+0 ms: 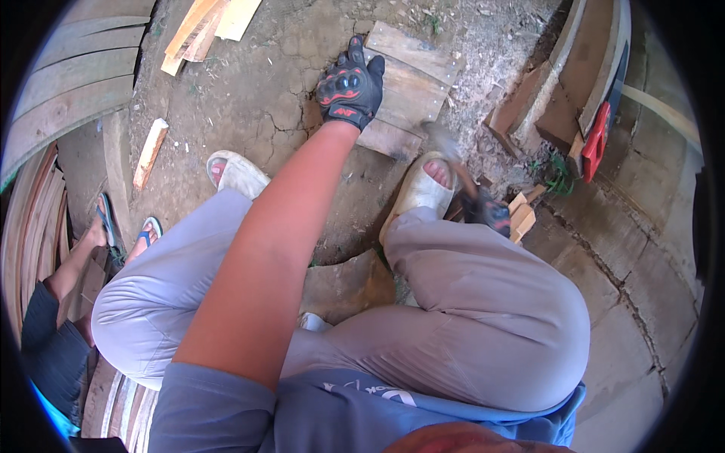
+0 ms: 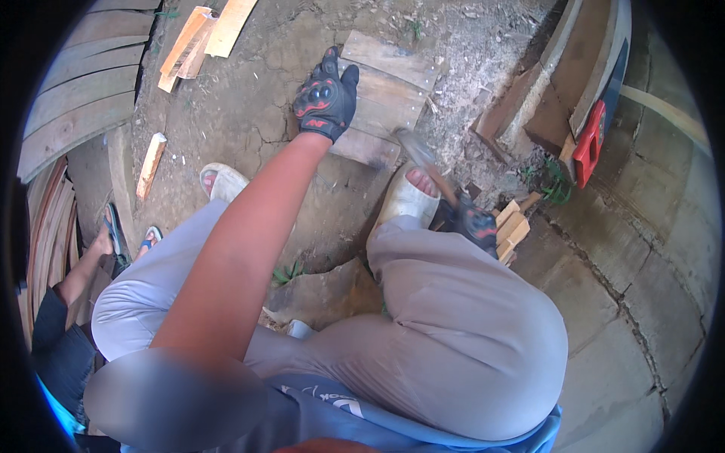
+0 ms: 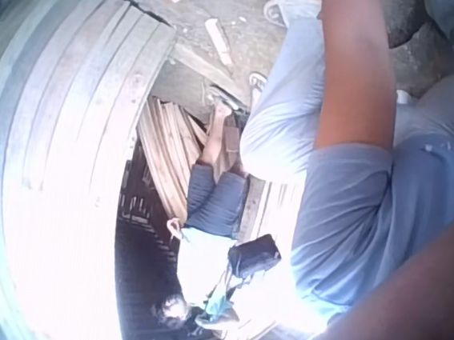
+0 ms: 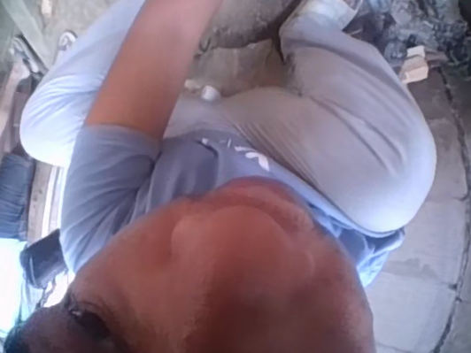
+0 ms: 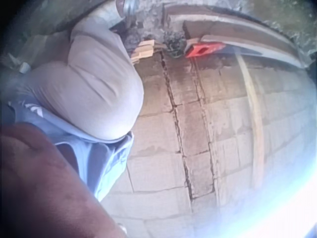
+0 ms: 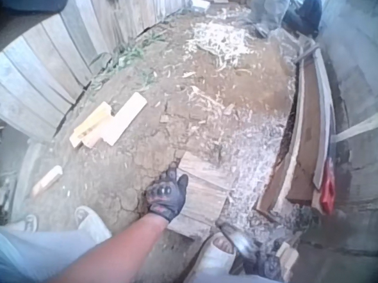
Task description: The person sits on the ground and uses a hammer to drive nails into a small wooden plank. They repeatedly strike the nails to secure them into the wood, occasionally adjusting the plank's position.
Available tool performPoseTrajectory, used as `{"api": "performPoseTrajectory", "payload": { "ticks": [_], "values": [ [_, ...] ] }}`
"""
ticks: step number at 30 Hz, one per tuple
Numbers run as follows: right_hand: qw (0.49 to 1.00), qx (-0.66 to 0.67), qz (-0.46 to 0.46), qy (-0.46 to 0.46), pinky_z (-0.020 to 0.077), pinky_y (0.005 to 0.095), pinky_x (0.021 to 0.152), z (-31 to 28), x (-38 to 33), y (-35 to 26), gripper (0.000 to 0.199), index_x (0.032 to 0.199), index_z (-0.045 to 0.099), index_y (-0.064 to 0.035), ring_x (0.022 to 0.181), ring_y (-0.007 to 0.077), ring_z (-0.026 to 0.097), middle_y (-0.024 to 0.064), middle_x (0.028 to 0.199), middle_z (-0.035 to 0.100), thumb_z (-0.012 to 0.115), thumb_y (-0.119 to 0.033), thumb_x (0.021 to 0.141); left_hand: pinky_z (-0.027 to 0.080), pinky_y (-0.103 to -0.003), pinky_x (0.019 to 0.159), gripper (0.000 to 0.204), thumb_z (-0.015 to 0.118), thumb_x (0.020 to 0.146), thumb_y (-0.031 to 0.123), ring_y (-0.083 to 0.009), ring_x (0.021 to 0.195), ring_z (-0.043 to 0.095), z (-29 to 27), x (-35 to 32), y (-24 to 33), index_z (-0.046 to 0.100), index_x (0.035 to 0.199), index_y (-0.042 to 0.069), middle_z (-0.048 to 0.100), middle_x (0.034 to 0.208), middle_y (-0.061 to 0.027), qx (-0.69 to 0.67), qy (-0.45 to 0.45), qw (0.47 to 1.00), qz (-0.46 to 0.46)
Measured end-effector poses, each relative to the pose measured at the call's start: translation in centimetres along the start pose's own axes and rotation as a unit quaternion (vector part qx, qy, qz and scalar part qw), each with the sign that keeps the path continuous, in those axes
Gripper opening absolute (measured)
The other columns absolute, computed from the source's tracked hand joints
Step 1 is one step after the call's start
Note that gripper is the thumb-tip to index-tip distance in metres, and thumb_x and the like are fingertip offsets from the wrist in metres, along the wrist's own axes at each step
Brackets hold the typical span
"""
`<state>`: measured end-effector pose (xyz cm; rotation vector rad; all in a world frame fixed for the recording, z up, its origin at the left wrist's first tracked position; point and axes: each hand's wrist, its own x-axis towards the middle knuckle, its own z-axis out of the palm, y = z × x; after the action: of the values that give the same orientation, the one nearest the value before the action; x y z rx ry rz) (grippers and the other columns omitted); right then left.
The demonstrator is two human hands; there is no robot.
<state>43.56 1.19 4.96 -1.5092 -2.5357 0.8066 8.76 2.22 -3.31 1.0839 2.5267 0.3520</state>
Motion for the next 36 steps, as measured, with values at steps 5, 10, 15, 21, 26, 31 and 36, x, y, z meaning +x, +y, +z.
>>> {"api": "performPoseTrajectory", "payload": {
  "ticks": [5, 10, 15, 21, 26, 31, 36],
  "values": [
    [0.991, -0.065, 0.054, -0.107, 0.0522, 0.0512, 0.065, 0.0, -0.3, -1.0, 0.026, 0.117, 0.069, -0.0063, 0.077, 0.0408, 0.071, 0.0213, 0.086, 0.07, 0.063, -0.03, 0.108, 0.053, -0.056, 0.104, 0.072, 0.044, 0.109, 0.056, -0.0425, 0.124, 0.068, -0.7, -0.3, 0.7, 0.041, 0.164, 0.011, 0.066, 0.144, -0.0231, 0.017, -0.033, 0.999, -0.019],
    [0.998, 0.067, -0.011, 0.007, 0.0522, 0.0509, 0.066, -2.1, 1.5, -1.9, 0.026, 0.117, 0.069, -0.0063, 0.077, 0.0406, 0.071, 0.0212, 0.086, 0.07, 0.062, -0.03, 0.108, 0.054, -0.056, 0.103, 0.071, 0.044, 0.109, 0.057, -0.0421, 0.123, 0.069, -0.6, -0.7, -1.2, 0.041, 0.165, 0.012, 0.065, 0.144, -0.0235, 0.024, -0.01, 0.999, -0.033],
    [0.991, -0.069, 0.066, -0.094, 0.0523, 0.0506, 0.066, 1.3, -0.4, 0.1, 0.027, 0.118, 0.069, -0.0063, 0.077, 0.0403, 0.071, 0.0211, 0.086, 0.07, 0.062, -0.03, 0.108, 0.049, -0.055, 0.111, 0.071, 0.044, 0.109, 0.057, -0.046, 0.13, 0.064, -0.4, 0.1, 0.9, 0.04, 0.165, 0.015, 0.063, 0.148, -0.0237, -0.005, -0.046, 0.999, -0.004],
    [0.998, 0.061, 0.022, 0.028, 0.0523, 0.0502, 0.067, -3.8, 0.3, -2.7, 0.027, 0.118, 0.069, -0.0062, 0.077, 0.0401, 0.071, 0.0209, 0.085, 0.07, 0.061, -0.03, 0.109, 0.048, -0.055, 0.112, 0.069, 0.045, 0.108, 0.056, -0.0454, 0.132, 0.063, -0.8, 0.0, 0.2, 0.043, 0.164, 0.015, 0.063, 0.147, -0.0252, -0.013, -0.052, 0.998, -0.034],
    [0.995, -0.042, 0.065, -0.066, 0.0524, 0.05, 0.067, 0.6, -1.0, 0.2, 0.027, 0.118, 0.069, -0.0062, 0.077, 0.0399, 0.071, 0.0208, 0.085, 0.07, 0.061, -0.03, 0.109, 0.049, -0.053, 0.111, 0.067, 0.045, 0.109, 0.056, -0.0458, 0.134, 0.062, -1.1, 0.1, 1.4, 0.047, 0.161, 0.014, 0.065, 0.145, -0.0255, -0.034, -0.061, 0.997, -0.035],
    [0.998, 0.05, 0.024, 0.014, 0.0524, 0.0497, 0.067, -2.7, 0.5, -2.3, 0.027, 0.118, 0.069, -0.0062, 0.077, 0.0396, 0.071, 0.0207, 0.085, 0.07, 0.06, -0.03, 0.109, 0.05, -0.043, 0.112, 0.065, 0.041, 0.113, 0.053, -0.0371, 0.132, 0.066, 0.8, 2.6, -6.1, 0.055, 0.151, 0.002, 0.068, 0.142, -0.0237, -0.351, -0.08, 0.923, -0.137],
    [0.988, -0.049, 0.104, -0.101, 0.0525, 0.0494, 0.068, 0.8, -0.7, -0.3, 0.027, 0.118, 0.069, -0.0062, 0.077, 0.0394, 0.071, 0.0205, 0.085, 0.07, 0.06, -0.031, 0.11, 0.05, -0.037, 0.113, 0.06, 0.038, 0.116, 0.043, -0.028, 0.129, 0.068, 1.0, -0.7, -9.1, 0.056, 0.15, -0.003, 0.068, 0.143, -0.0217, -0.348, -0.136, 0.927, -0.034]
  ]
}}
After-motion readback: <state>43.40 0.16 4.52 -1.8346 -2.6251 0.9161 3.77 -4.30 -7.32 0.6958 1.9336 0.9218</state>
